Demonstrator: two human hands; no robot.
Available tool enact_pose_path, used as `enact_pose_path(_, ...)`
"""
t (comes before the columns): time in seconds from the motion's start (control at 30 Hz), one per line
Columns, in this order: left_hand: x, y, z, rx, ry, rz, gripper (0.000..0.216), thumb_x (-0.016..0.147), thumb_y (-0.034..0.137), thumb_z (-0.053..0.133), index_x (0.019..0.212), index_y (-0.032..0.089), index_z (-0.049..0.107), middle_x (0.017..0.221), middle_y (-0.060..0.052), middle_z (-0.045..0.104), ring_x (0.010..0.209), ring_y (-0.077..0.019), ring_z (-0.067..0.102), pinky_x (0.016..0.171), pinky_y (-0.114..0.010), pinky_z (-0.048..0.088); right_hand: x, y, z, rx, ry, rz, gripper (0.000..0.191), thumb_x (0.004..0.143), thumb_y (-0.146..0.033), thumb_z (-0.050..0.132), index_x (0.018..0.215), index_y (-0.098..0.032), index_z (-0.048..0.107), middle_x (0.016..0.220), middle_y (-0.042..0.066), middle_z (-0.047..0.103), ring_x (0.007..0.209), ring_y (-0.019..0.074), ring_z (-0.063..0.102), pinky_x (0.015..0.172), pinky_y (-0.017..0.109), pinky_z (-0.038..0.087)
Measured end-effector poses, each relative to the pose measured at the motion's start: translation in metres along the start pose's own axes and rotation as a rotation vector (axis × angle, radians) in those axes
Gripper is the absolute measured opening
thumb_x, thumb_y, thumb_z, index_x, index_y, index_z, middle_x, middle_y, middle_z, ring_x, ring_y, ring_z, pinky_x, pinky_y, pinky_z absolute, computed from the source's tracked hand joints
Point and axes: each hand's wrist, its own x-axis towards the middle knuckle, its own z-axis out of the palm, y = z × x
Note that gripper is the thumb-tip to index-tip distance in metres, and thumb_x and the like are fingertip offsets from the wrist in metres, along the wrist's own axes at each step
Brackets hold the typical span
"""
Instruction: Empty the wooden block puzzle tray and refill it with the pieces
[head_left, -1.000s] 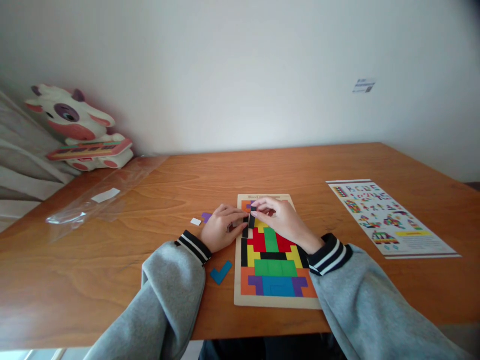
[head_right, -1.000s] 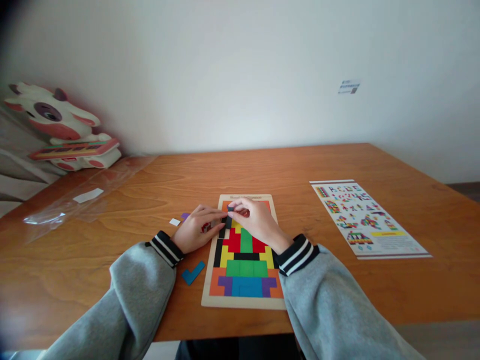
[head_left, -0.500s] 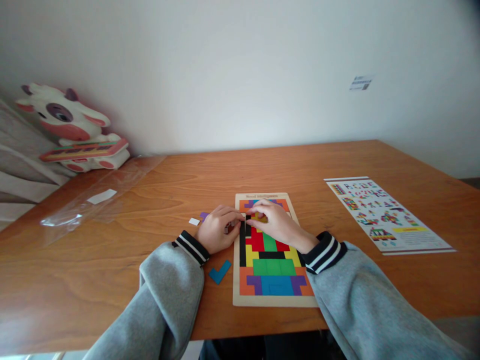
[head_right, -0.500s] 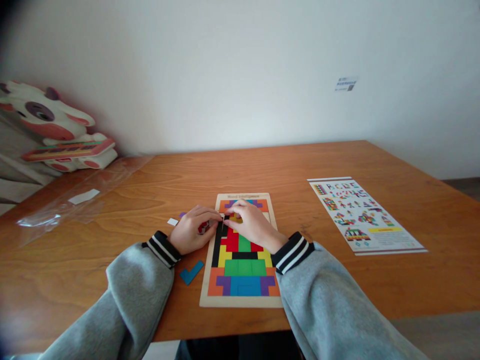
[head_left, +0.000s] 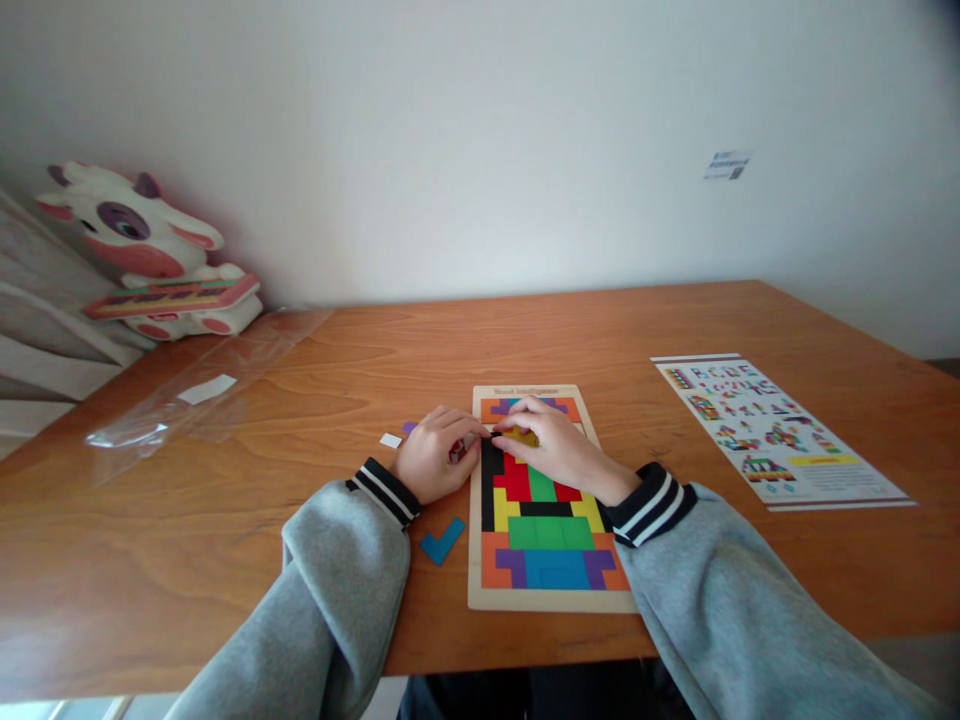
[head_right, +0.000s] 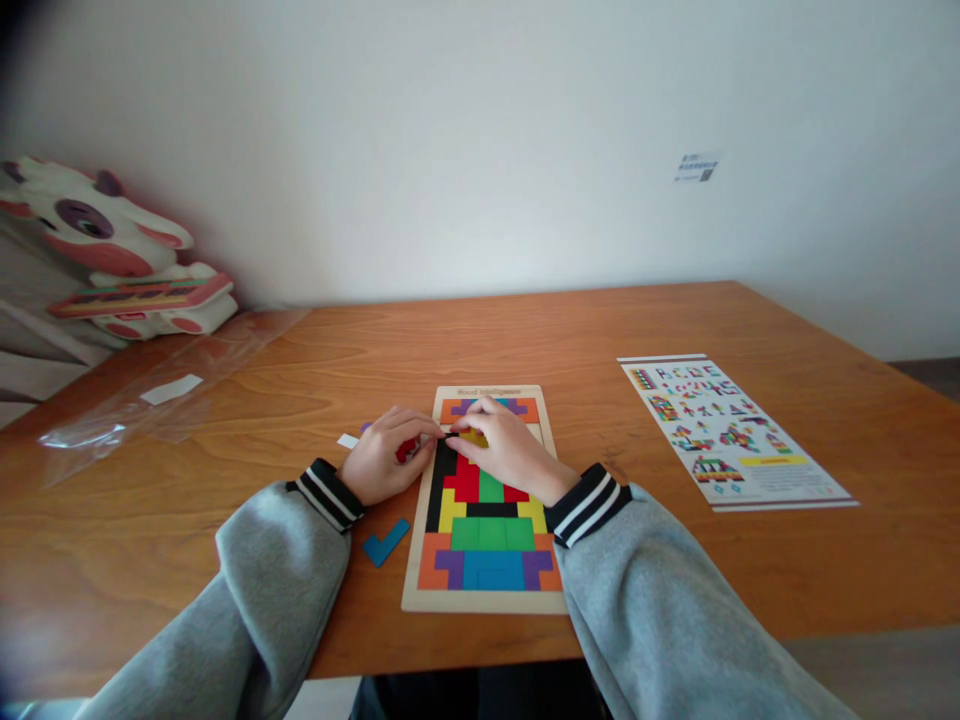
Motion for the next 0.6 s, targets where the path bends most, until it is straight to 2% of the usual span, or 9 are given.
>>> enact_pose_path(0.2,0.000,-0.004,-0.002,0.040,0.026,0.022,0.019,0.087,0.014,0.054,0.098,0.021,0.069,0.097,-0.006,0.072,0.092,-0.0211,0.065,0.086,-0.039,0.053,0.000,-0.007,-0.006,0.027,0.042,-0.037,0.018,0.093,-0.034,0.062,0.099,-0.021,0.072,0.102,0.006,0.065,0.089,0.0176,0.064,0.081,0.033,0.052)
enact_pose_path(0.33,-0.001,-0.015,-0.006,0.096,0.044,0.016,0.019,0.087,0.014,0.054,0.096,0.021,0.070,0.095,-0.006,0.072,0.089,-0.0210,0.065,0.085,-0.039,0.053,-0.003,-0.028,-0.009,0.064,-0.070,-0.163,0.015,0.093,-0.035,0.063,0.097,-0.025,0.073,0.098,0.004,0.069,0.093,0.0178,0.065,0.087,0.033,0.051)
enact_pose_path(0.47,-0.008,-0.042,-0.029,0.200,0.072,0.024,0.016,0.089,0.020,0.057,0.099,0.021,0.069,0.097,-0.007,0.073,0.091,-0.0219,0.066,0.086,-0.039,0.052,-0.007,-0.048,-0.005,0.105,-0.237,-0.262,0.013,0.093,-0.032,0.063,0.095,-0.025,0.073,0.096,0.002,0.071,0.091,0.0161,0.066,0.086,0.030,0.051)
enact_pose_path(0.6,-0.019,-0.064,-0.059,0.228,-0.013,0.069,0.012,0.088,0.028,0.062,0.093,0.023,0.071,0.093,-0.005,0.074,0.088,-0.0212,0.067,0.084,-0.037,0.052,-0.006,-0.053,-0.005,0.022,-0.269,-0.299,0.014,0.095,-0.029,0.061,0.094,-0.025,0.074,0.097,0.003,0.072,0.095,0.0177,0.066,0.088,0.032,0.051)
